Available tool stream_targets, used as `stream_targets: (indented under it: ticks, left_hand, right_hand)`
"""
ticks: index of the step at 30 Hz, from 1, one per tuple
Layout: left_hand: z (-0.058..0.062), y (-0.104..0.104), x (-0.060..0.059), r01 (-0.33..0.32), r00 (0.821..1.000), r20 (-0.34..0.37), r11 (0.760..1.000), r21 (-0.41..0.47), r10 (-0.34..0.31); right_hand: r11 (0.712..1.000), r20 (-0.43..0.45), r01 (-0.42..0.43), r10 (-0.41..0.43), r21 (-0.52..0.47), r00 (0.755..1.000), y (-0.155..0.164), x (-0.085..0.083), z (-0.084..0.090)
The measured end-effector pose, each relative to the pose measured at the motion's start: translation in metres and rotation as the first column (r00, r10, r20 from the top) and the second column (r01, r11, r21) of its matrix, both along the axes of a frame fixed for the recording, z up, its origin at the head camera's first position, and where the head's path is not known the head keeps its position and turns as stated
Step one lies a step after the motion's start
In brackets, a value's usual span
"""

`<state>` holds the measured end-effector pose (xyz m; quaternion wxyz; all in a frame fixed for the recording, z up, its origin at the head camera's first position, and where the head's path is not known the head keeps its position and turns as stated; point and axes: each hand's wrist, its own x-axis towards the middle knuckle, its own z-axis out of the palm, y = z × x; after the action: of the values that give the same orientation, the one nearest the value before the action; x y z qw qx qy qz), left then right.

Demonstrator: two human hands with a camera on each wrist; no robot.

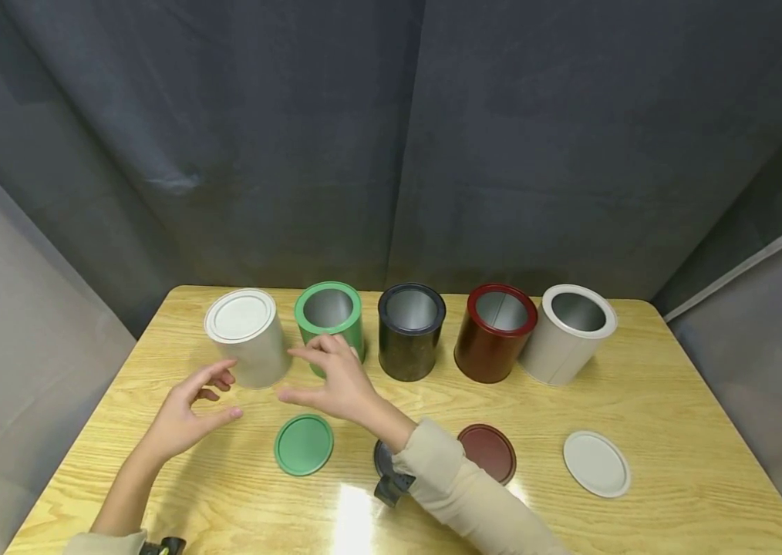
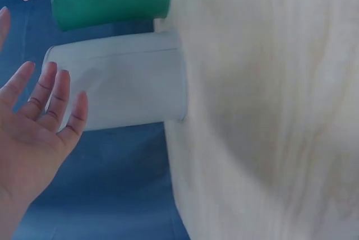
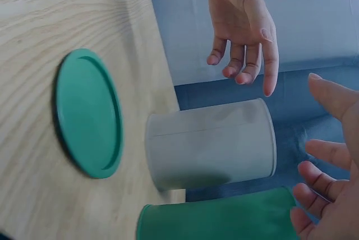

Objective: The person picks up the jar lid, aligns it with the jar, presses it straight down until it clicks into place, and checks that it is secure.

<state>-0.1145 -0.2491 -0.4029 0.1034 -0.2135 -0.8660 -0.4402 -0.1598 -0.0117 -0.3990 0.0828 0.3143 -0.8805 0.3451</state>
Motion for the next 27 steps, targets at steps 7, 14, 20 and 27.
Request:
stream_targets:
  ticks: [7, 14, 20, 27]
  left_hand:
    - [-0.032, -0.004, -0.008, 0.045, 0.999, 0.019, 0.999, -0.015, -0.045]
    - [-0.048, -0.010, -0.010, 0.055, 0.998, 0.045, 0.995, -0.084, -0.051]
    - [-0.056, -0.012, -0.011, 0.083, 0.994, 0.079, 0.991, -0.106, -0.075]
    - [-0.061, -0.011, -0.011, 0.133, 0.987, 0.107, 0.982, -0.133, -0.119]
  right_hand:
    - [1.000, 0.011, 0.006, -0.006, 0.021, 1.000, 0.008, 0.003, -0.017]
    - [0.999, 0.002, -0.011, 0.011, 0.031, 1.000, 0.015, 0.003, -0.033]
    - [0.999, 0.028, -0.027, 0.026, 0.029, 0.999, 0.021, 0.003, -0.044]
    - [0.998, 0.077, -0.027, 0.024, 0.049, 0.997, 0.028, 0.003, -0.055]
